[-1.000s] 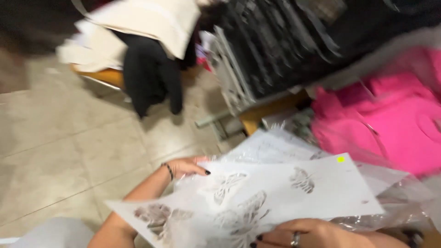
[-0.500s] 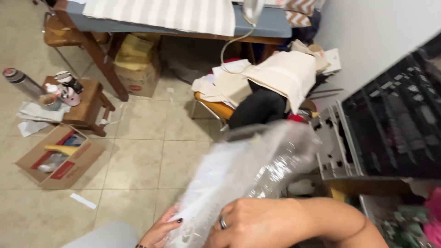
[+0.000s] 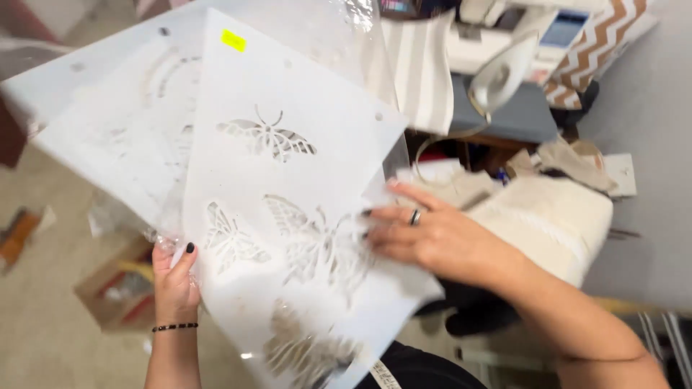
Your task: The person organizes butterfly stencils, lays a strip of fabric on an ironing board, and irons it flat before unplugging the iron.
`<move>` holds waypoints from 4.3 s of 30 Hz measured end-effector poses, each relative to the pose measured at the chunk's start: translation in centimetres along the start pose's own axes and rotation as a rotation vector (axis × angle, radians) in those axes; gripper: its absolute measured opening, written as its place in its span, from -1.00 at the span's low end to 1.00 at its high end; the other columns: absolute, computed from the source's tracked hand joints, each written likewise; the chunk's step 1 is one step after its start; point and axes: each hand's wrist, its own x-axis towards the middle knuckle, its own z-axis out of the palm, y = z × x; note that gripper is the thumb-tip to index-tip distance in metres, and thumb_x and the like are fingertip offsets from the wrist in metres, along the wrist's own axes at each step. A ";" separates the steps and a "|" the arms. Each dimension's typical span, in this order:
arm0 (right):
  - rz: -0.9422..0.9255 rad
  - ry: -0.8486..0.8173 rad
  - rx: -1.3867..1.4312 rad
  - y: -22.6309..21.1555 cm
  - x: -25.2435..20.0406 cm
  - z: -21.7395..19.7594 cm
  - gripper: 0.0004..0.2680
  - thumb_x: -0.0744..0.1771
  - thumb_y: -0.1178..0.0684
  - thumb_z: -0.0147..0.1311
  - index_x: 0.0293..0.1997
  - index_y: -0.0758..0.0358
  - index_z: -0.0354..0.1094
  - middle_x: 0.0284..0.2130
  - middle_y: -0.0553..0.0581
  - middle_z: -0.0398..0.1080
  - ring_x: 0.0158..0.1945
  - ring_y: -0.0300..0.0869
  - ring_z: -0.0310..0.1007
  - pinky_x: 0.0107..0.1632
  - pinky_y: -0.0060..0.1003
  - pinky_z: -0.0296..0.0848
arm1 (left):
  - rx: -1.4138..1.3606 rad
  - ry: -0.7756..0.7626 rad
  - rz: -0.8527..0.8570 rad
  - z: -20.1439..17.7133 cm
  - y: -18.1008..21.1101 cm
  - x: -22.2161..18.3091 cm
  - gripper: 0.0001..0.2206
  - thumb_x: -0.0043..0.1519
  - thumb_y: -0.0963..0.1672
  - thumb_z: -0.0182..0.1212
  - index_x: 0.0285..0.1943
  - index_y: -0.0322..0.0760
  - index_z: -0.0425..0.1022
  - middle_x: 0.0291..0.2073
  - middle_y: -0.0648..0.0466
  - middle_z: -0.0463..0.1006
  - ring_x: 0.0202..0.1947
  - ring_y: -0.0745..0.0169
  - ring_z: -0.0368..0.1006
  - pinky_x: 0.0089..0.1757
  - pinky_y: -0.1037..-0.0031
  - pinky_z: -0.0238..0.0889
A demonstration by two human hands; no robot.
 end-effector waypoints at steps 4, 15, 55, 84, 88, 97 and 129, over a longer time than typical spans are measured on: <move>0.318 -0.059 -0.255 14.2 -1.0 2.6 -0.74 0.27 0.12 0.18 0.02 -0.12 0.51 0.15 -0.10 0.48 0.36 -0.05 0.31 0.47 0.20 0.00 | 0.061 0.066 0.007 7.7 0.1 8.6 -0.53 0.29 -0.24 0.17 0.40 -0.19 0.23 0.20 -0.01 0.47 0.10 0.21 0.49 0.08 0.37 0.42; 1.364 0.629 0.547 41.7 -8.0 25.1 -0.65 0.42 0.02 0.16 0.39 0.08 0.23 0.26 0.28 0.32 0.15 0.18 0.44 0.04 -0.06 0.50 | 0.111 0.115 -0.253 18.7 -12.3 33.6 -0.44 0.28 -0.19 0.34 0.47 -0.04 0.24 0.31 0.02 0.33 0.12 0.12 0.45 0.13 0.28 0.38; 1.833 1.159 1.116 42.7 -13.1 34.0 -0.78 0.41 0.14 0.05 0.21 0.07 0.39 -0.23 -0.05 0.49 -0.27 -0.36 0.47 -0.35 -0.52 0.40 | 0.597 -0.201 -0.115 25.0 -11.3 57.4 -0.82 0.43 -0.11 0.11 -0.24 -0.08 0.24 -0.42 0.23 0.29 -0.42 0.50 0.19 -0.33 0.60 0.06; 2.031 1.020 0.955 44.9 -4.4 35.1 -0.73 0.42 0.16 -0.01 0.29 0.30 0.27 0.04 0.35 0.41 0.02 0.06 0.51 -0.01 -0.11 0.60 | 1.279 -1.145 0.997 31.1 -24.2 41.0 -0.45 0.29 -0.17 0.18 0.51 0.13 0.26 0.32 -0.19 0.39 0.29 -0.43 0.30 0.17 -0.20 0.16; 2.224 1.434 1.026 45.8 -7.1 32.6 -0.53 0.36 -0.43 -0.26 0.16 0.04 0.41 -0.08 0.10 0.53 -0.09 -0.13 0.61 -0.03 -0.21 0.68 | 1.129 -1.447 0.595 28.6 -20.5 42.7 -0.22 0.13 0.01 0.40 0.58 0.15 0.11 0.46 -0.03 0.23 0.46 -0.19 0.12 0.32 -0.30 -0.22; 2.053 0.491 0.501 48.2 -9.1 32.8 -0.78 0.33 0.20 0.32 0.05 0.07 0.50 -0.28 0.05 0.51 -0.21 -0.23 0.55 -0.13 -0.42 0.51 | 1.694 -0.838 0.489 18.0 -12.9 47.7 -0.37 0.19 0.08 0.32 0.50 0.05 0.37 0.50 -0.16 0.23 0.48 -0.39 0.04 0.25 -0.38 -0.16; 1.773 1.235 0.810 43.8 -4.3 31.3 -0.94 0.47 0.12 -0.06 0.04 0.18 0.24 -0.23 0.15 0.46 -0.17 -0.24 0.51 -0.03 -0.43 0.57 | 1.199 -0.851 0.474 23.0 -14.6 54.8 -0.44 0.27 -0.14 0.39 0.48 -0.29 0.36 0.33 -0.27 0.35 0.40 -0.44 0.10 0.31 -0.13 -0.20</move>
